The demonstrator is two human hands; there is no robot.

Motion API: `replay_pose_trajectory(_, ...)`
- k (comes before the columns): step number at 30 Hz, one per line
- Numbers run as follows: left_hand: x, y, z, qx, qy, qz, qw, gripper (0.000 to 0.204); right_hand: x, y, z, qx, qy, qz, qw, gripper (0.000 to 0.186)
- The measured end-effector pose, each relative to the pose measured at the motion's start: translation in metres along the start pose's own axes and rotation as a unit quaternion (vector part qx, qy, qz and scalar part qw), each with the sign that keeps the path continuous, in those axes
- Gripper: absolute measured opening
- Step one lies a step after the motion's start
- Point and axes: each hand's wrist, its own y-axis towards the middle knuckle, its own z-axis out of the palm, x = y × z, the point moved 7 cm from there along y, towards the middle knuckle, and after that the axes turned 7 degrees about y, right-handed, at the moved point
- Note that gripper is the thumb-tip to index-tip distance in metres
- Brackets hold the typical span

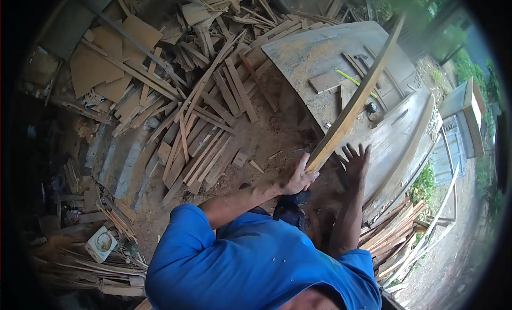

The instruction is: The person uses a table saw to cut thin strips and larger pieces of wood, measuring with a tape measure and guiding the wood through the blade by hand.

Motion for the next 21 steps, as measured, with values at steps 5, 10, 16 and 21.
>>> replay_pose_trajectory(5, 0.091, -0.07, 0.044, -0.009, 0.115, -0.047, 0.992, 0.046, 0.001, -0.033, 0.113, -0.037, -0.242, -0.152, 0.958, 0.036)
replay_pose_trajectory(10, 0.187, -0.163, 0.075, 0.105, 0.178, -0.038, 0.978, 0.065, -0.057, -0.13, 0.073, -0.056, -0.279, -0.417, 0.863, 0.052)
replay_pose_trajectory(16, 0.123, -0.182, 0.093, 0.386, 0.175, 0.152, 0.893, 0.065, -0.026, -0.321, 0.046, -0.159, -0.328, -0.506, 0.782, 0.052)
replay_pose_trajectory(21, 0.122, -0.158, 0.088, 0.414, 0.247, 0.281, 0.83, 0.064, -0.015, -0.475, 0.002, -0.275, -0.32, -0.689, 0.589, 0.053)
